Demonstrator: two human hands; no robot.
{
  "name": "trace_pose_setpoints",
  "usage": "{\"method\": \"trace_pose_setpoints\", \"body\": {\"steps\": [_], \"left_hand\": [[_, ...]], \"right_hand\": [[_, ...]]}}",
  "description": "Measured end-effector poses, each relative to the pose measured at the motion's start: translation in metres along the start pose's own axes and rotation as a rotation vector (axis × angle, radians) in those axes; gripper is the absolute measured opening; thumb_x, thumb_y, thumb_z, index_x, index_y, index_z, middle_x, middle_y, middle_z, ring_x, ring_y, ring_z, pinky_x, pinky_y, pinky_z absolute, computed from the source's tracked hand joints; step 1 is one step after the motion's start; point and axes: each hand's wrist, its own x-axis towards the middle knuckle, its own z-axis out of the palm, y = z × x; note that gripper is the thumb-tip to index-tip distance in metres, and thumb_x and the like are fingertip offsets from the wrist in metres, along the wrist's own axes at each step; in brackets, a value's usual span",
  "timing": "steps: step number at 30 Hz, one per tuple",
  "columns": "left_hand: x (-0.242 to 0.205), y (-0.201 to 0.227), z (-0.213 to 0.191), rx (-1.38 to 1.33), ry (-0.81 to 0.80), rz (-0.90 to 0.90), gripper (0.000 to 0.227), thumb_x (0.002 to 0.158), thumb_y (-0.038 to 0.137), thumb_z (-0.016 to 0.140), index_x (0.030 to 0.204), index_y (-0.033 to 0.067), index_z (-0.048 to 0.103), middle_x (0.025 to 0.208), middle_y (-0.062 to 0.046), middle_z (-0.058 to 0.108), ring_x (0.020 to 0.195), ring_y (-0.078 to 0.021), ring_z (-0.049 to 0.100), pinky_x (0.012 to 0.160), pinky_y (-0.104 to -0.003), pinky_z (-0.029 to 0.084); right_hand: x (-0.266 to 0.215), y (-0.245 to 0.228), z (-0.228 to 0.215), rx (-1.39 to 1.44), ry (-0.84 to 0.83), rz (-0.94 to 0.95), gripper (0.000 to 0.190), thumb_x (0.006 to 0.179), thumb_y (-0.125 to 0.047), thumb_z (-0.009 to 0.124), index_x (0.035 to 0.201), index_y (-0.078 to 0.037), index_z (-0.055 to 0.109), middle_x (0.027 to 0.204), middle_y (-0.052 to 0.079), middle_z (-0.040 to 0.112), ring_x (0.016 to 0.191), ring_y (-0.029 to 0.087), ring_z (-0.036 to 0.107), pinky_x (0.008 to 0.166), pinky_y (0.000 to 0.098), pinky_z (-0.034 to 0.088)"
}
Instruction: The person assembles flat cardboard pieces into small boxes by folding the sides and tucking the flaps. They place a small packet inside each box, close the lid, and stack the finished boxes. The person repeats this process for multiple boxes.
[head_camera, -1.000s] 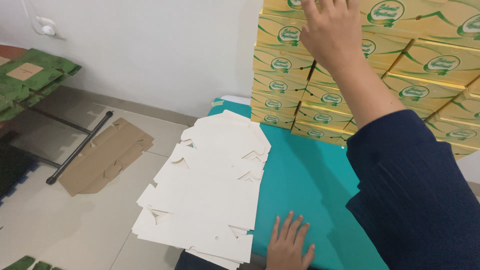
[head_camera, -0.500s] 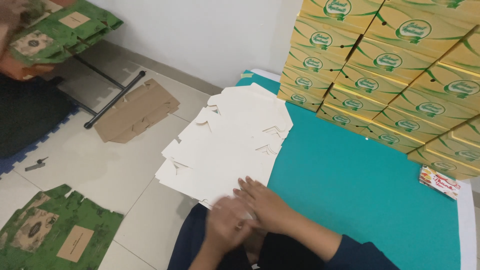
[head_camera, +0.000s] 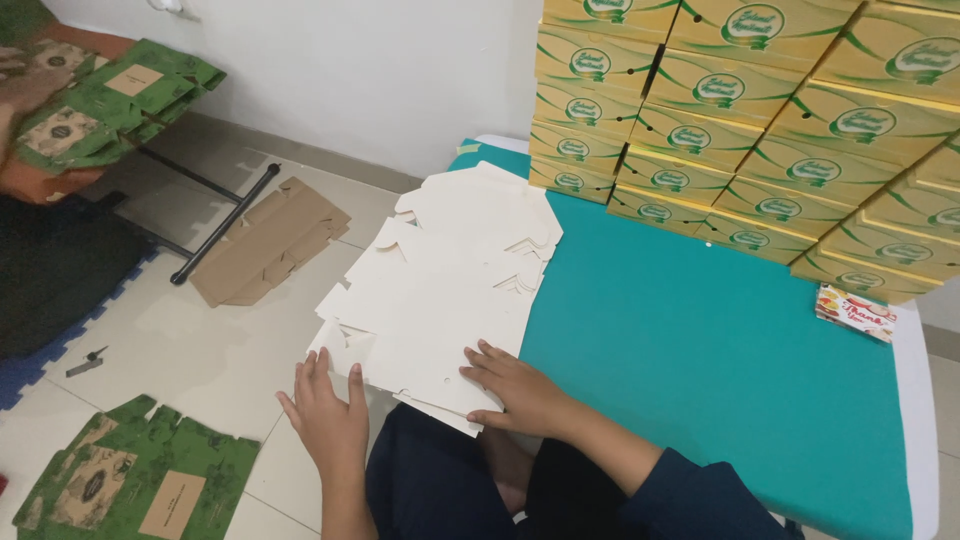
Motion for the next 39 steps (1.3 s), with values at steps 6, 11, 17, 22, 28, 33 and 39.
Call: {"method": "trace_pose_setpoints", "body": {"steps": [6,11,17,22,28,33,39], "left_hand": [[0.016,0.025,-0.016,-0.429,-0.09,-0.345,0.052,0.088,0.025,0.059,0.137,0.0124,0.047,0.111,-0.005,0.054,0.088,-0.0152,0.055,0.082,-0.031,0.046],[0.018,-0.004,0.002,-0.216,-0.274,-0.338,0.047,0.098,0.039,0.052,0.073,0.0,0.059,0.067,-0.009,0.056,0.07,-0.0213,0.051,0.069,-0.033,0.042],[0.009,0.046,-0.015,-0.745,-0.129,-0.515,0.041,0.1,0.039,0.046,0.095,0.0003,0.059,0.095,-0.012,0.066,0.08,-0.0245,0.067,0.075,-0.033,0.057],[0.01,0.058,-0.005,-0.884,0.023,-0.517,0.031,0.09,0.036,0.065,0.091,0.0052,0.062,0.106,-0.006,0.068,0.093,-0.0144,0.065,0.081,-0.027,0.058],[0.022,0.034,0.021,-1.11,-0.01,-0.619,0.034,0.093,0.042,0.055,0.104,0.0104,0.057,0.108,-0.004,0.065,0.102,-0.0145,0.063,0.088,-0.032,0.055],[0.023,0.015,0.034,-1.097,-0.03,-0.551,0.038,0.101,0.038,0.046,0.111,0.0026,0.057,0.106,-0.014,0.064,0.1,-0.0237,0.064,0.086,-0.036,0.055],[0.02,0.021,0.031,-1.126,-0.062,-0.489,0.044,0.102,0.041,0.041,0.115,0.002,0.057,0.098,-0.013,0.064,0.091,-0.021,0.067,0.083,-0.032,0.057]], "right_hand": [[0.0,-0.001,0.001,0.049,0.054,-0.025,0.072,0.087,-0.051,0.054,0.142,-0.008,0.036,0.151,0.016,0.028,0.143,0.033,0.014,0.114,0.0442,0.015],[-0.003,-0.014,-0.008,0.081,0.007,0.034,0.079,0.084,-0.056,0.051,0.145,-0.01,0.029,0.154,0.016,0.02,0.143,0.036,0.012,0.114,0.0469,0.01],[-0.01,-0.026,-0.011,-0.14,0.144,-0.057,0.095,0.08,-0.061,0.055,0.148,-0.004,0.019,0.154,0.021,0.017,0.144,0.037,0.009,0.115,0.0478,0.006],[-0.011,-0.007,0.013,-0.675,0.478,-0.144,0.054,0.093,-0.035,0.056,0.137,-0.006,0.046,0.145,0.017,0.042,0.134,0.035,0.04,0.11,0.046,0.033],[0.008,0.014,0.045,-0.303,0.451,-0.121,0.05,0.092,-0.029,0.059,0.134,-0.004,0.049,0.14,0.016,0.048,0.131,0.032,0.044,0.097,0.0402,0.045],[0.013,0.009,0.032,-0.147,0.262,-0.02,0.06,0.089,-0.038,0.06,0.137,-0.006,0.044,0.142,0.017,0.042,0.132,0.031,0.04,0.098,0.0408,0.043],[0.02,-0.021,-0.001,-0.176,0.257,0.026,0.066,0.088,-0.045,0.059,0.138,-0.005,0.043,0.134,0.021,0.049,0.121,0.035,0.05,0.093,0.0421,0.047]]}}
